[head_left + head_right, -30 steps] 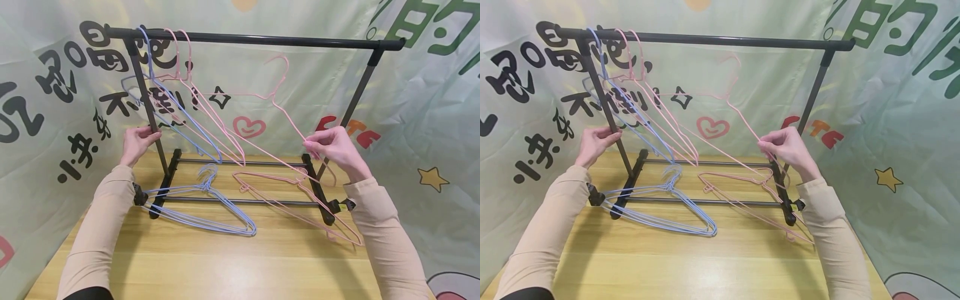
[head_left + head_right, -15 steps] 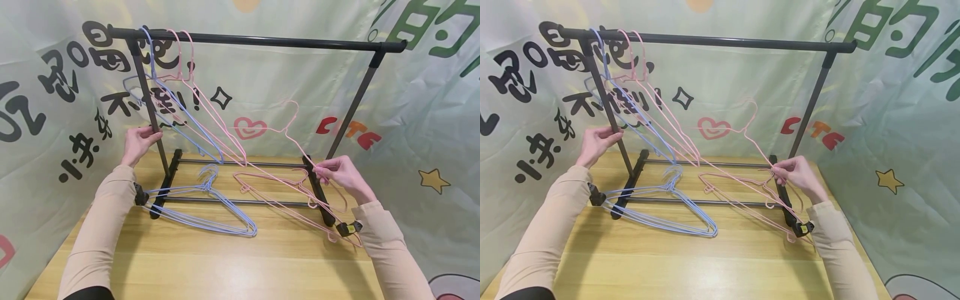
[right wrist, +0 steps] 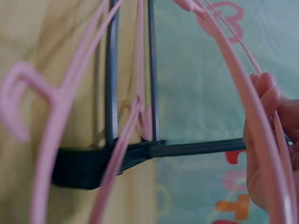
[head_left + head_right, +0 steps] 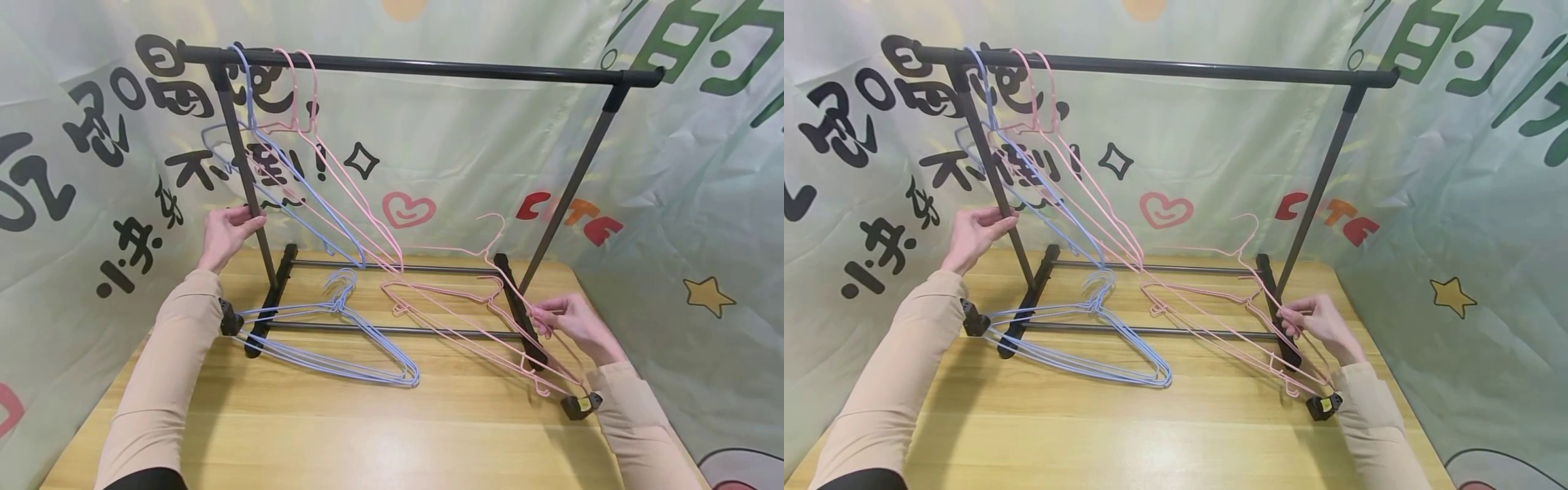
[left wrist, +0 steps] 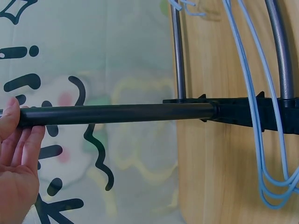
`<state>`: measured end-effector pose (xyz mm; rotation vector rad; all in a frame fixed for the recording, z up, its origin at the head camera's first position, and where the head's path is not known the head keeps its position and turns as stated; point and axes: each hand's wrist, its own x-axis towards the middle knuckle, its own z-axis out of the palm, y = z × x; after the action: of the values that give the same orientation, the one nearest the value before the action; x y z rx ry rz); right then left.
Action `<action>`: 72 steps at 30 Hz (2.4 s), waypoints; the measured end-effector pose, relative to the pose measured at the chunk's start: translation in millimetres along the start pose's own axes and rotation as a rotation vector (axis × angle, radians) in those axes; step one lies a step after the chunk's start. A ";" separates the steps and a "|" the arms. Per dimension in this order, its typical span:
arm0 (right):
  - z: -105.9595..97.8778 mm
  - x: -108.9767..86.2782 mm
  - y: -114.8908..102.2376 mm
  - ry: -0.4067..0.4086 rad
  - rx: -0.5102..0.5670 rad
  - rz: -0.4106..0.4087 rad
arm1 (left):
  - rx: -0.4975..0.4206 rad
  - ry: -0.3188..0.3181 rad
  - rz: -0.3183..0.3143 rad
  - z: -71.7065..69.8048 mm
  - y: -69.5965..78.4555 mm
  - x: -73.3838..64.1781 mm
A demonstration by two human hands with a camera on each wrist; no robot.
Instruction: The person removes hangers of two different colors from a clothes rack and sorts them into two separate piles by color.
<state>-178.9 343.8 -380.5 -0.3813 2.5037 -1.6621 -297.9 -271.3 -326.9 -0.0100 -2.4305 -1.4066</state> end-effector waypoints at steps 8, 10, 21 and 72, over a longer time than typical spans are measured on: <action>-0.2 -13.2 20.4 -0.012 -0.011 0.070 | -0.023 -0.013 0.005 0.0 -0.2 0.7; -0.5 -15.6 23.7 -0.015 -0.021 0.088 | -0.015 -0.018 0.006 -0.1 -0.1 0.5; -1.3 -21.6 43.5 -0.033 0.061 0.156 | -0.010 -0.006 -0.002 -1.1 0.0 -1.0; 104.5 130.9 -208.8 -0.180 -0.044 -0.231 | -0.045 -0.044 0.000 -3.4 0.6 -1.1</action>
<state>-250.3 138.8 -224.0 -0.8149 2.4422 -1.5675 -295.8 -273.8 -325.2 -0.0528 -2.4330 -1.4761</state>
